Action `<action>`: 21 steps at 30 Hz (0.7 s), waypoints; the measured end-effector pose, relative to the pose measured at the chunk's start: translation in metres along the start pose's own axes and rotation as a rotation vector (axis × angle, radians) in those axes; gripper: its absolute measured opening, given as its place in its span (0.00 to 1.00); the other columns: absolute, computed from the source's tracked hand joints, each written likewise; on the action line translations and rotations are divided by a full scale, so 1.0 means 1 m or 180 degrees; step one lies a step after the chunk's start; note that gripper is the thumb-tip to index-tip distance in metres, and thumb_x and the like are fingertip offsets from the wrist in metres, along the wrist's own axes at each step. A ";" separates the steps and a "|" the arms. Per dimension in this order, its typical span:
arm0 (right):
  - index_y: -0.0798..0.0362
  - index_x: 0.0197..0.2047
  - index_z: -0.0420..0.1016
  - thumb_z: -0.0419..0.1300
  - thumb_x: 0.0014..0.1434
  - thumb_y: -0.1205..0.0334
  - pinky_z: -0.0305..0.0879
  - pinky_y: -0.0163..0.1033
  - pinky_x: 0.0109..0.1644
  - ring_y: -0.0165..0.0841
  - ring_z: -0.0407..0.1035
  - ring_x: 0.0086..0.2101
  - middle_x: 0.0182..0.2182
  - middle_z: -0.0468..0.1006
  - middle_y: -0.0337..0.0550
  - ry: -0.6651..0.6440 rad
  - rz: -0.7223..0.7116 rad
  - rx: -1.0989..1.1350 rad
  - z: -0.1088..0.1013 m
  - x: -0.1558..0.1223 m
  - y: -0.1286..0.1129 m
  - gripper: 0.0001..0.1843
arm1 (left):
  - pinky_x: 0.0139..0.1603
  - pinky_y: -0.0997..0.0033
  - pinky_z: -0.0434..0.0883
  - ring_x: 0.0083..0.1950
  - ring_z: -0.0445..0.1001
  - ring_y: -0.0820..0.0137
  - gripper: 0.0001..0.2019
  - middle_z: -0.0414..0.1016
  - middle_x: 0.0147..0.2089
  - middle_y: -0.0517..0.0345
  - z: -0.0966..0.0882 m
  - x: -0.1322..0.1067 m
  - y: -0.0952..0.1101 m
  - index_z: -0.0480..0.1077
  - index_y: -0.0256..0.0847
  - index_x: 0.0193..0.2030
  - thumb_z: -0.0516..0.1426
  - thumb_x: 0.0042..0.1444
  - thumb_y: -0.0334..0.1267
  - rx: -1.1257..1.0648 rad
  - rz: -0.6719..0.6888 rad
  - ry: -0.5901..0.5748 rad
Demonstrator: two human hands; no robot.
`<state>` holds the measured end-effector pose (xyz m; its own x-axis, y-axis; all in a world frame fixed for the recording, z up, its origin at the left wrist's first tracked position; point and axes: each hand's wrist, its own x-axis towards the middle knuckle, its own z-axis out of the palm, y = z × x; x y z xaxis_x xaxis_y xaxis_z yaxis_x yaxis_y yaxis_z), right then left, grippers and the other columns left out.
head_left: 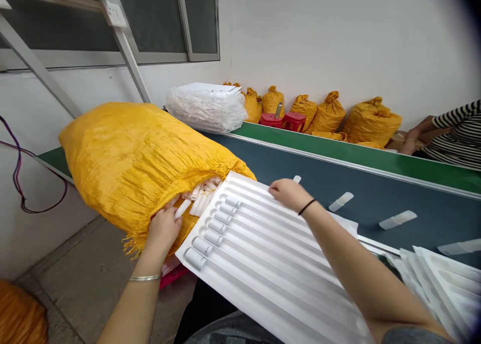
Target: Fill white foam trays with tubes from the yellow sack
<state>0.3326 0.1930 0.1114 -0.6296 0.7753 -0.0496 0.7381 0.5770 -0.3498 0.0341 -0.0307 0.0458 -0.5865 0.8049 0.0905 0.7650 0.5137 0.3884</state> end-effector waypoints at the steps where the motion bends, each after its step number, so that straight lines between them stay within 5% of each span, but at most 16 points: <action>1: 0.55 0.31 0.78 0.55 0.64 0.62 0.66 0.37 0.41 0.34 0.73 0.35 0.32 0.79 0.47 -0.0007 -0.0209 -0.0006 0.013 -0.001 -0.020 0.14 | 0.58 0.53 0.64 0.55 0.70 0.52 0.16 0.73 0.52 0.39 -0.003 -0.006 0.006 0.70 0.36 0.50 0.53 0.55 0.37 -0.0056 0.0132 0.0103; 4: 0.56 0.33 0.79 0.57 0.60 0.63 0.65 0.37 0.43 0.37 0.73 0.38 0.36 0.79 0.51 0.0009 -0.0648 -0.0008 0.050 0.000 -0.066 0.10 | 0.62 0.57 0.62 0.59 0.67 0.59 0.14 0.72 0.54 0.47 -0.010 -0.027 0.028 0.69 0.40 0.50 0.52 0.58 0.38 -0.0656 0.0901 0.0445; 8: 0.60 0.32 0.76 0.59 0.54 0.68 0.64 0.41 0.47 0.42 0.71 0.40 0.37 0.77 0.57 0.0173 -0.0780 0.0077 0.065 0.001 -0.083 0.05 | 0.60 0.58 0.65 0.55 0.71 0.62 0.12 0.75 0.51 0.52 -0.017 -0.052 0.050 0.71 0.43 0.48 0.55 0.57 0.35 -0.1569 0.1497 0.0568; 11: 0.59 0.43 0.72 0.57 0.56 0.67 0.65 0.41 0.45 0.39 0.70 0.39 0.38 0.76 0.53 0.0405 -0.0750 0.0255 0.049 -0.015 -0.077 0.11 | 0.59 0.59 0.67 0.53 0.73 0.62 0.13 0.75 0.50 0.53 -0.016 -0.063 0.060 0.70 0.45 0.48 0.59 0.56 0.37 -0.2327 0.1142 0.0445; 16: 0.54 0.45 0.69 0.54 0.59 0.64 0.67 0.34 0.36 0.29 0.68 0.31 0.35 0.75 0.42 0.0159 -0.1271 0.1660 0.028 -0.068 -0.073 0.10 | 0.48 0.62 0.75 0.44 0.77 0.67 0.38 0.75 0.45 0.59 -0.011 -0.070 0.080 0.48 0.57 0.64 0.64 0.51 0.45 -0.4281 0.0448 0.0370; 18: 0.54 0.47 0.69 0.54 0.62 0.62 0.68 0.36 0.37 0.30 0.69 0.33 0.39 0.75 0.45 -0.0002 -0.1466 0.2392 0.026 -0.086 -0.074 0.11 | 0.48 0.65 0.75 0.44 0.76 0.69 0.31 0.74 0.44 0.60 -0.011 -0.072 0.088 0.58 0.54 0.57 0.66 0.48 0.46 -0.4570 0.0306 0.0290; 21: 0.52 0.52 0.67 0.53 0.64 0.61 0.70 0.39 0.41 0.32 0.70 0.37 0.43 0.75 0.47 0.0180 -0.1574 0.2484 0.021 -0.100 -0.072 0.14 | 0.46 0.71 0.73 0.42 0.75 0.71 0.19 0.75 0.42 0.59 -0.016 -0.075 0.091 0.68 0.43 0.41 0.68 0.44 0.45 -0.4584 0.0218 0.0183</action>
<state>0.3373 0.0680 0.1218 -0.8015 0.5102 0.3120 0.0029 0.5250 -0.8511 0.1432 -0.0490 0.0888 -0.5965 0.7846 0.1692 -0.1163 -0.2931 0.9490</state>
